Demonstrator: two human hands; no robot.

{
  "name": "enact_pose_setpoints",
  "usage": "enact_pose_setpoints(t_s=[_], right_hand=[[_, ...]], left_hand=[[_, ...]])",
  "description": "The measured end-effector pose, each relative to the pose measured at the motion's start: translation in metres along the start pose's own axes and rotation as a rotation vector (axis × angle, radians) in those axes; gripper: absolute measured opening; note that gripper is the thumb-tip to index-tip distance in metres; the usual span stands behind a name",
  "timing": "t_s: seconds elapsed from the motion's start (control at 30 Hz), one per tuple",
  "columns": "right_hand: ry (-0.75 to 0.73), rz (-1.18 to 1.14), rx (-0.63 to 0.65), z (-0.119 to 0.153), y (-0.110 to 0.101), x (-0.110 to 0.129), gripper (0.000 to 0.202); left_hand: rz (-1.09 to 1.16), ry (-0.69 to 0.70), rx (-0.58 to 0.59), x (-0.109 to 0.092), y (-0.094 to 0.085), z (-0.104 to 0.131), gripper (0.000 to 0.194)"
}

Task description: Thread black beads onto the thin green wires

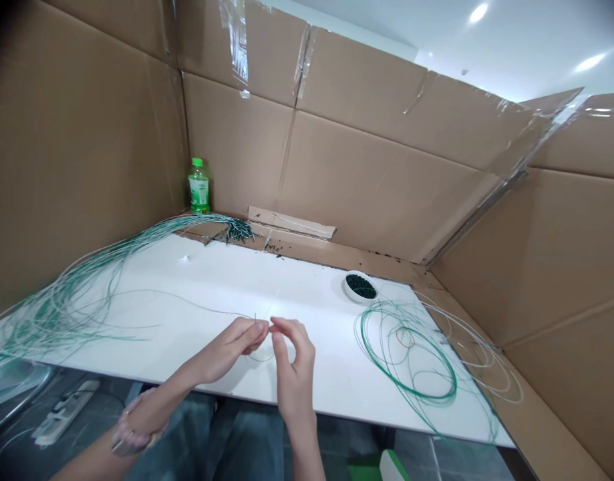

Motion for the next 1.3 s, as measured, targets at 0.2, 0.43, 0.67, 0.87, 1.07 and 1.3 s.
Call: enact_pose_setpoints(t_s=[0.2, 0.43, 0.67, 0.87, 1.07, 1.3], right_hand=[[0.046, -0.118, -0.018, -0.030, 0.001, 0.016, 0.020], [0.020, -0.141, 0.112, -0.027, 0.000, 0.011, 0.013], [0.019, -0.165, 0.272, -0.024, 0.001, 0.013, 0.011], [0.053, -0.242, 0.513, -0.026, 0.008, 0.009, 0.017], [0.022, -0.255, 0.558, -0.028, 0.016, 0.001, 0.035], [-0.015, -0.001, 0.399, -0.027, 0.016, -0.029, 0.028]], left_hand=[[-0.127, -0.027, 0.082, -0.003, 0.005, 0.010, 0.048], [-0.113, -0.018, 0.148, -0.006, 0.006, 0.009, 0.049], [0.053, -0.035, 0.330, 0.000, 0.008, 0.008, 0.052], [0.184, -0.122, 0.625, 0.003, 0.011, 0.012, 0.057], [0.227, -0.169, 0.607, 0.016, 0.006, 0.007, 0.060], [0.204, -0.192, 0.264, 0.052, 0.001, -0.006, 0.056]])
Point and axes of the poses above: each hand's wrist, its own z-axis away from the middle knuckle, its own y-axis out of the palm, x = y × z, the point moved 4 cm from there along -z, towards the middle knuckle, and after that the axes turned 7 degrees about -x, right-handed, at the moved point
